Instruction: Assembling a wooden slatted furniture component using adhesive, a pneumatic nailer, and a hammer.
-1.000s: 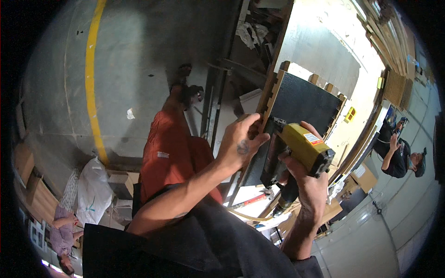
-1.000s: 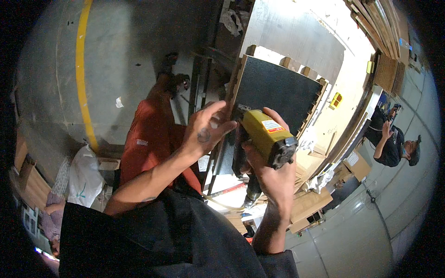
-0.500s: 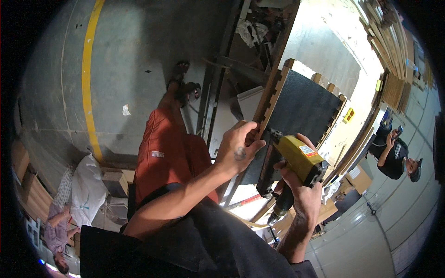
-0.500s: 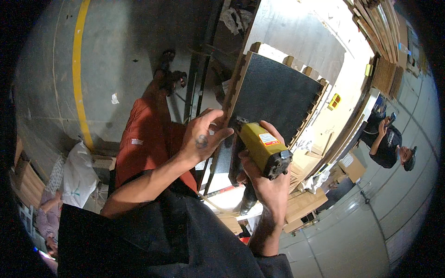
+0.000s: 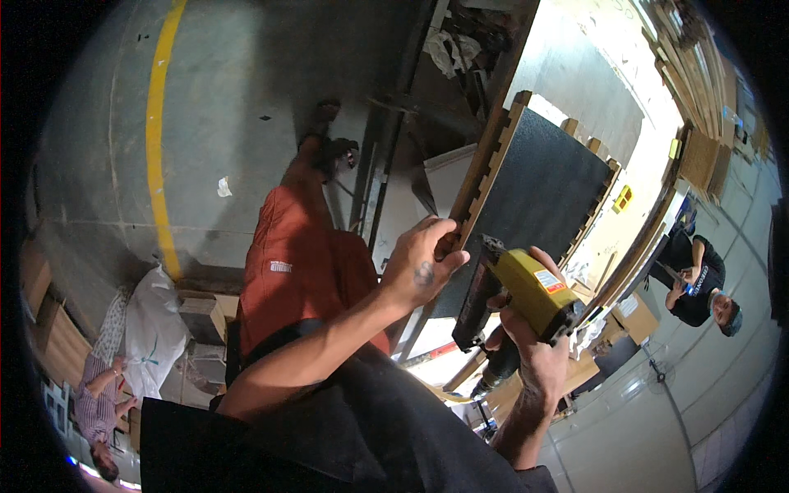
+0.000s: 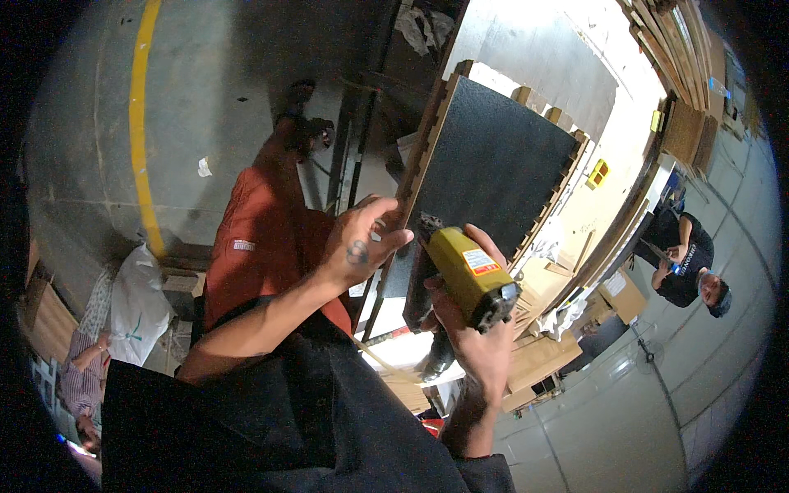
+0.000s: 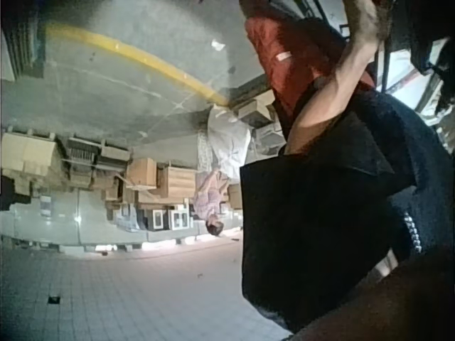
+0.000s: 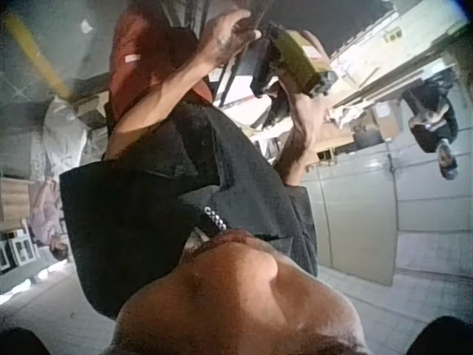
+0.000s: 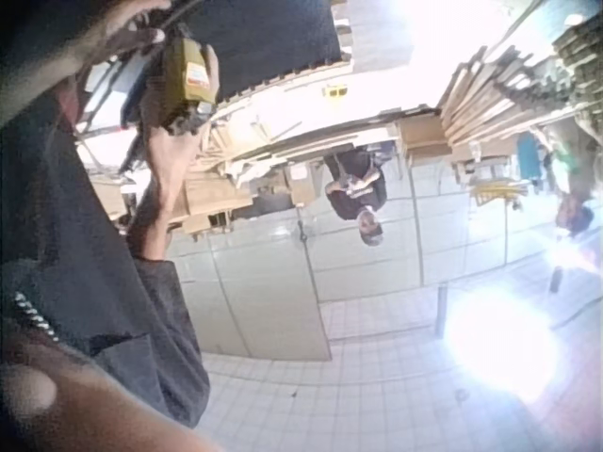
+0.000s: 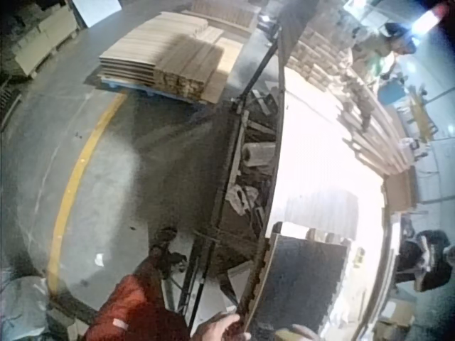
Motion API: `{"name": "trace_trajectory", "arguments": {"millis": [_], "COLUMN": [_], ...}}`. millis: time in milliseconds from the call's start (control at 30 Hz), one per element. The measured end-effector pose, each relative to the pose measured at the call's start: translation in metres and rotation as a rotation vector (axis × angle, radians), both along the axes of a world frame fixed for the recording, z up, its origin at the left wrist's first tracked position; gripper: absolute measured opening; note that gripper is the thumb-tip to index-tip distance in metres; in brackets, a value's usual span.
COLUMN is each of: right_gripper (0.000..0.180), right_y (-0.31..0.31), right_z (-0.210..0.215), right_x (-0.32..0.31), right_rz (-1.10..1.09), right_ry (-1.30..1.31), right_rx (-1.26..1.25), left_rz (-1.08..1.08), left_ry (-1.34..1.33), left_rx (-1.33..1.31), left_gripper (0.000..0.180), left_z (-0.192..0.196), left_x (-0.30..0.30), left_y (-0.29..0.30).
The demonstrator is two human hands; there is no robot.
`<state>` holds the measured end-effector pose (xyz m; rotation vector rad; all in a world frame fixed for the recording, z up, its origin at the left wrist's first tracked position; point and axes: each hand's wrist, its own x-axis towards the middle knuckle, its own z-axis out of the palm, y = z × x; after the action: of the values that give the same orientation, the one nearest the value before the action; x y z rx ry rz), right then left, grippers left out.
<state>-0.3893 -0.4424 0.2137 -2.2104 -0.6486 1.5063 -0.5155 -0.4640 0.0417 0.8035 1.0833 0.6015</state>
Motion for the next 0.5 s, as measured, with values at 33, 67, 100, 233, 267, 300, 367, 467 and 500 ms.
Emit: {"name": "trace_trajectory", "arguments": {"millis": [33,67,100,233,267,300,367,467,500], "right_gripper": [0.070,0.070,0.070,0.070,0.070,0.070,0.070,0.070,0.070], "right_y": [-0.001,-0.004,-0.007,-0.008,-0.008,-0.008,-0.009,-0.015,-0.024], "right_z": [-0.002,-0.005,-0.009,-0.011,-0.011,-0.012,-0.010,-0.005,-0.002], "right_x": [0.002,0.003,0.005,0.000,0.000,0.001,0.001,0.002,0.006], "right_rz": [-0.004,-0.004,0.036,0.045,0.045,0.056,0.066,0.037,0.014], "right_ry": [0.027,0.027,-0.019,-0.061,-0.062,-0.053,-0.043,-0.014,0.013], "right_rx": [-0.014,-0.013,-0.008,-0.007,-0.007,-0.002,0.005,-0.025,-0.010], "left_rz": [0.013,0.025,-0.007,0.065,0.040,0.016,0.017,-0.015,-0.047], "left_ry": [-0.002,-0.002,0.033,0.013,0.043,0.073,0.035,0.037,0.074], "left_rx": [0.022,0.047,0.102,0.070,0.095,0.120,0.062,0.037,0.071], "left_gripper": [0.056,0.046,0.041,0.037,0.036,0.035,0.048,0.062,0.060], "left_z": [0.000,0.000,0.003,0.004,0.006,0.007,0.002,0.001,0.000], "left_x": [0.001,0.000,-0.002,0.003,0.002,0.001,0.000,-0.008,-0.010], "left_y": [0.000,0.000,0.003,0.000,0.001,0.002,0.002,-0.009,-0.014]}}
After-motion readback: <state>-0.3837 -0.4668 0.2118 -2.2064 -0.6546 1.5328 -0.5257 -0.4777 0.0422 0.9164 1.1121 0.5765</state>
